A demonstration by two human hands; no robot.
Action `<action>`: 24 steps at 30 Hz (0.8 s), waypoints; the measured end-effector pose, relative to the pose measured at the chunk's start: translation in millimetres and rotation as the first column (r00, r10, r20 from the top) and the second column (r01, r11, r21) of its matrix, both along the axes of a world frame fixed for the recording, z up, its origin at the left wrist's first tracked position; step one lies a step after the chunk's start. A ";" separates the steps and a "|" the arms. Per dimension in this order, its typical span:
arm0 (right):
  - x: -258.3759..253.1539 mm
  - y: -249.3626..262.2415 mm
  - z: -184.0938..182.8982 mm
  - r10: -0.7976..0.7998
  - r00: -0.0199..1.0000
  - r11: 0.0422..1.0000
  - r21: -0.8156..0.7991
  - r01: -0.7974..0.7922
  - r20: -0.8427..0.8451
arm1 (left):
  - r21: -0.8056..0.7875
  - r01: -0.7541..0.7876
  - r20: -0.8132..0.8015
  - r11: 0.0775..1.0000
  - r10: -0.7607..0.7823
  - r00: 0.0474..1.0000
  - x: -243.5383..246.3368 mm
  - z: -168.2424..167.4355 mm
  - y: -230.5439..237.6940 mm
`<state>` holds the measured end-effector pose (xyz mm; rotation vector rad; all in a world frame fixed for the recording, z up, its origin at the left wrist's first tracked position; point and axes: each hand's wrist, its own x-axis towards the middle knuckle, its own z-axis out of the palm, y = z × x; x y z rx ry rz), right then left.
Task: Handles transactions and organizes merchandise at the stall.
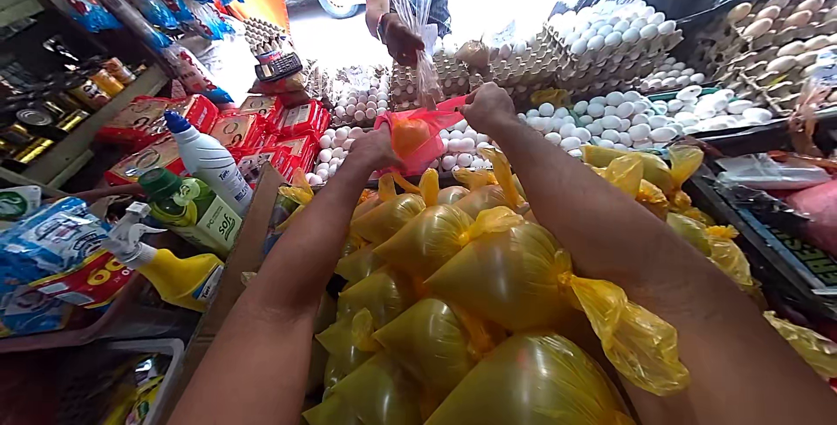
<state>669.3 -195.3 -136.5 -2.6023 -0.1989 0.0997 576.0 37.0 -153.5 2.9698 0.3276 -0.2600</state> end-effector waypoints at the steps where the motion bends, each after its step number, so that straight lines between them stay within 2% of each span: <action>1: -1.5 -0.5 -1.3 -0.003 1.000 1.000 0.020 0.003 0.001 | -0.065 -0.005 0.019 0.998 0.006 1.000 1.3 -2.5 1.3; 3: 2.2 -4.5 -0.2 -0.010 1.000 0.999 0.033 0.010 0.003 | -0.258 -0.036 0.055 0.965 0.052 0.997 8.9 -5.6 5.7; 4: 3.5 -7.4 -1.3 -0.003 1.000 0.999 0.041 0.003 -0.004 | -0.399 -0.062 0.072 0.915 0.099 0.993 11.8 -9.3 8.4; 6: 5.8 -10.9 -4.8 0.023 1.000 0.997 0.079 -0.022 -0.016 | -0.670 -0.088 0.095 0.737 0.203 0.975 13.4 -13.2 14.3; 8: 9.6 -11.4 -8.8 0.042 0.999 0.986 0.162 -0.037 -0.024 | -0.834 -0.097 0.056 0.544 0.257 0.965 12.3 -7.8 17.1; 9: 11.7 -11.0 -9.7 0.053 0.998 0.977 0.210 -0.046 -0.026 | -0.872 -0.110 0.025 0.477 0.268 0.963 12.0 -4.1 17.7; 12: 14.1 -6.5 -9.6 0.078 0.996 0.942 0.330 -0.064 -0.030 | -0.898 -0.169 -0.038 0.405 0.311 0.949 14.1 2.0 19.7; 18: 13.2 -1.4 -5.4 0.110 0.994 0.921 0.376 -0.105 0.006 | -0.952 -0.208 -0.092 0.225 0.440 0.894 19.5 1.8 24.9; 21: 11.1 -0.9 -5.1 0.114 0.993 0.920 0.372 -0.119 0.037 | -0.956 -0.227 -0.106 0.186 0.502 0.858 18.2 0.5 26.6; 24: 8.3 -1.2 -2.9 0.135 0.990 0.934 0.338 -0.116 -0.032 | -0.964 -0.196 -0.067 0.180 0.551 0.832 15.3 0.0 28.5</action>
